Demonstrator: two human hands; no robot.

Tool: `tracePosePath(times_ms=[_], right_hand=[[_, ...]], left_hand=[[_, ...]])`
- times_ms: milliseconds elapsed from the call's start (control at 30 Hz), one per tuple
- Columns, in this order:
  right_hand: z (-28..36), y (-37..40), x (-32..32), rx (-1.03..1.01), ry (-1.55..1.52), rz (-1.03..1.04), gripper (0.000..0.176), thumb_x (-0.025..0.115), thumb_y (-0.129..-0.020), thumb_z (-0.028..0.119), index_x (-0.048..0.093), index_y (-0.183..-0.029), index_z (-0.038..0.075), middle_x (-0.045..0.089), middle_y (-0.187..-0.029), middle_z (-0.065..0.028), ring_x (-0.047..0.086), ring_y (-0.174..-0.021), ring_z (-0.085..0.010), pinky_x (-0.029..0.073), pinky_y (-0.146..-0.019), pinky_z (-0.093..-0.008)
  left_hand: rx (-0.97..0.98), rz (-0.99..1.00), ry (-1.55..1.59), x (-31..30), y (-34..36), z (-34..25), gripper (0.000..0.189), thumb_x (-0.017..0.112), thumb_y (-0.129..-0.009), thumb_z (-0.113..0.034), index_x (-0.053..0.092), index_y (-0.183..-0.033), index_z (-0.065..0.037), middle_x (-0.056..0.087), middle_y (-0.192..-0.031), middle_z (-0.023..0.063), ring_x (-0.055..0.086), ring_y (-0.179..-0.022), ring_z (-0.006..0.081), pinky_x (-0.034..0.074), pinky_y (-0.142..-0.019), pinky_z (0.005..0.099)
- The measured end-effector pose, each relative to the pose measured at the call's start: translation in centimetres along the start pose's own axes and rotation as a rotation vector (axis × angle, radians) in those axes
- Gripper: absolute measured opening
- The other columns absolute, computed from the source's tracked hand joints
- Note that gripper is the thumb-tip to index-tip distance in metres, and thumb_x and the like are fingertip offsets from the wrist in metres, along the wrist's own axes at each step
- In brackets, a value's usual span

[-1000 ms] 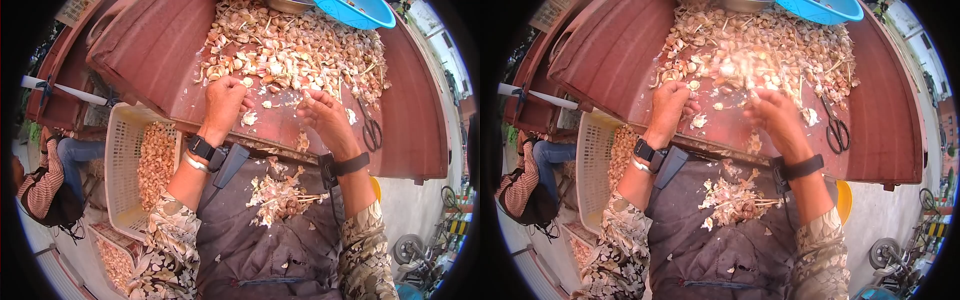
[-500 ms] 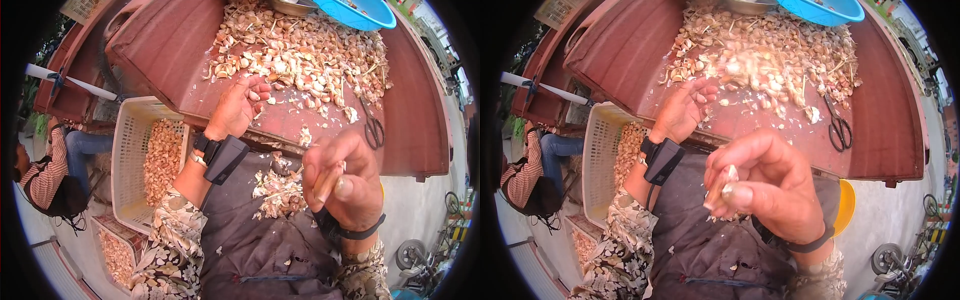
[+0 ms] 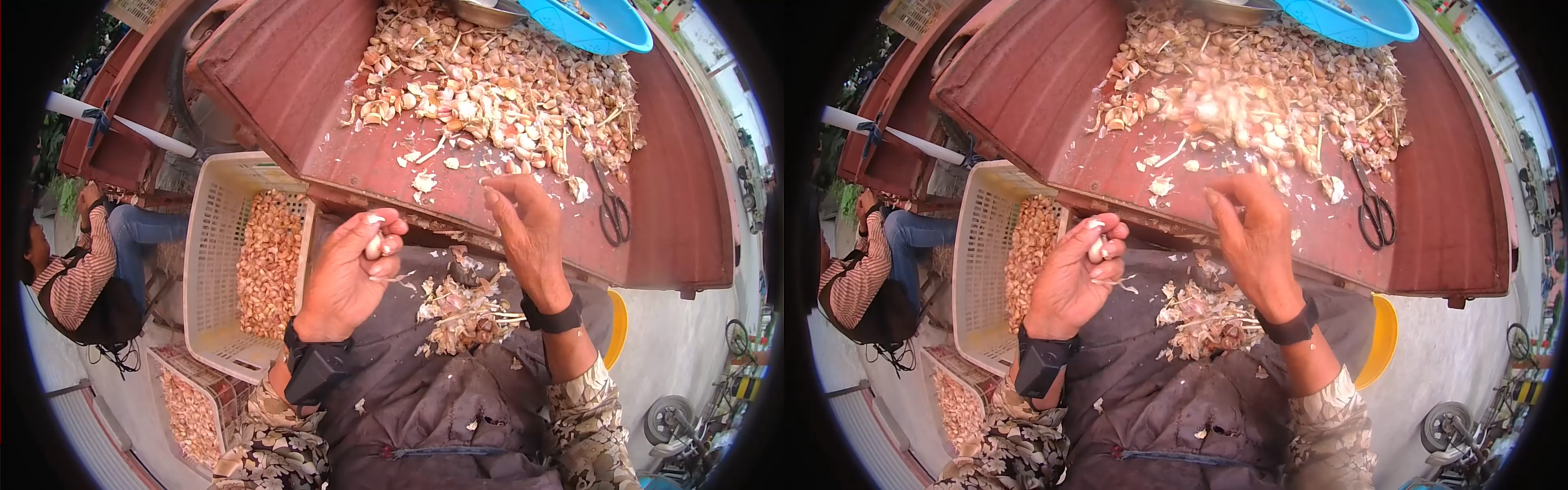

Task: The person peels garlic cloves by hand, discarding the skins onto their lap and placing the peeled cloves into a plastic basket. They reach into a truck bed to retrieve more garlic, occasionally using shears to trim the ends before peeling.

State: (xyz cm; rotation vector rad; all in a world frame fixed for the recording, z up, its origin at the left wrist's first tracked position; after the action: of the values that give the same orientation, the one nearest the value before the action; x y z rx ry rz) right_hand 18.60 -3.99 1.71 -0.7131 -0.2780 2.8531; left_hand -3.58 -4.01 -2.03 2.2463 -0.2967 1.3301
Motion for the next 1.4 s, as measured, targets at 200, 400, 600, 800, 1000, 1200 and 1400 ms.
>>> tracePosePath(times_ms=[200, 400, 600, 800, 1000, 1200, 1400], right_hand=[[-4.8, -7.5, 2.7, -0.084, 0.599, 0.026, 0.015, 0.059, -0.087, 0.014, 0.063, -0.099, 0.005, 0.059, -0.096, -0.0173, 0.059, -0.088, -0.0389, 0.047, -0.074, -0.0467], [-6.1, -7.8, 2.4, -0.119, 0.448, 0.131, 0.016, 0.063, -0.086, 0.015, 0.063, -0.094, 0.001, 0.063, -0.088, -0.0152, 0.063, -0.083, -0.032, 0.05, -0.072, -0.0408], [10.4, 1.1, -4.7, -0.361, -0.173, 0.429, 0.015, 0.07, -0.081, -0.003, 0.064, -0.095, -0.003, 0.065, -0.078, -0.008, 0.065, -0.077, -0.0162, 0.051, -0.066, -0.0229], [15.1, 6.0, -8.3, -0.384, -0.748, 0.3, 0.014, 0.07, -0.081, 0.004, 0.066, -0.091, -0.006, 0.064, -0.084, -0.0182, 0.064, -0.065, -0.0217, 0.052, -0.05, -0.0266], [12.7, 5.6, -9.1, -0.357, -1.045, 0.201, 0.014, 0.069, -0.081, 0.0, 0.066, -0.09, -0.01, 0.065, -0.086, -0.0239, 0.064, -0.058, -0.0231, 0.052, -0.044, -0.0264], [10.3, 5.7, -10.0, -0.28, -1.285, 0.369, 0.018, 0.067, -0.083, 0.001, 0.065, -0.094, -0.013, 0.065, -0.088, -0.0263, 0.066, -0.06, -0.0254, 0.053, -0.047, -0.0274], [8.1, 6.7, -9.8, -0.133, -1.33, 0.394, 0.017, 0.066, -0.081, -0.005, 0.064, -0.098, -0.009, 0.064, -0.092, -0.0219, 0.066, -0.073, -0.0248, 0.053, -0.061, -0.0295]], left_hand=[[0.889, -0.776, -1.519, -11.3, 7.0, -11.7, 0.026, 0.052, -0.096, -0.013, 0.062, -0.115, 0.002, 0.063, -0.113, 0.0098, 0.059, -0.103, 0.0163, 0.046, -0.087, 0.0285], [0.627, -0.613, -1.197, -8.2, 7.0, -8.0, 0.022, 0.051, -0.096, -0.01, 0.062, -0.111, 0.002, 0.065, -0.107, 0.0089, 0.062, -0.101, 0.0157, 0.046, -0.087, 0.0287], [0.541, -0.091, -1.285, 1.3, 0.8, -2.3, 0.017, 0.055, -0.095, -0.007, 0.062, -0.106, 0.003, 0.065, -0.101, 0.0077, 0.063, -0.09, 0.0129, 0.048, -0.08, 0.0254], [1.008, 0.073, -1.83, 5.7, -12.3, 1.2, 0.018, 0.062, -0.082, -0.001, 0.064, -0.1, 0.0, 0.062, -0.097, 0.0137, 0.063, -0.088, 0.0294, 0.05, -0.077, 0.0355], [0.829, -0.099, -2.181, 5.0, -19.3, 2.2, 0.013, 0.068, -0.081, -0.012, 0.068, -0.092, -0.006, 0.062, -0.094, 0.011, 0.059, -0.095, 0.0306, 0.047, -0.082, 0.0426], [1.02, 0.036, -2.291, 5.4, -18.3, 2.4, 0.017, 0.069, -0.08, -0.013, 0.067, -0.097, -0.008, 0.063, -0.092, 0.0098, 0.059, -0.091, 0.0289, 0.046, -0.079, 0.0405], [0.703, 0.043, -1.516, 8.2, -12.0, 2.5, 0.014, 0.063, -0.086, -0.007, 0.064, -0.1, -0.004, 0.064, -0.087, 0.0054, 0.061, -0.076, 0.0192, 0.046, -0.07, 0.0312]])
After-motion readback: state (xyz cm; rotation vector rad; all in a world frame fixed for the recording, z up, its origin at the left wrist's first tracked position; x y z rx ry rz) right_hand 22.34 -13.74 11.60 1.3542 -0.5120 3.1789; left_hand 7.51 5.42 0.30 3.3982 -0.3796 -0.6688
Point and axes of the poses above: each hand's wrist, its own y-axis away from the middle knuckle, its own x-axis out of the palm, z = x × y, the point moved 2 cm from there along -y, towards the middle knuckle
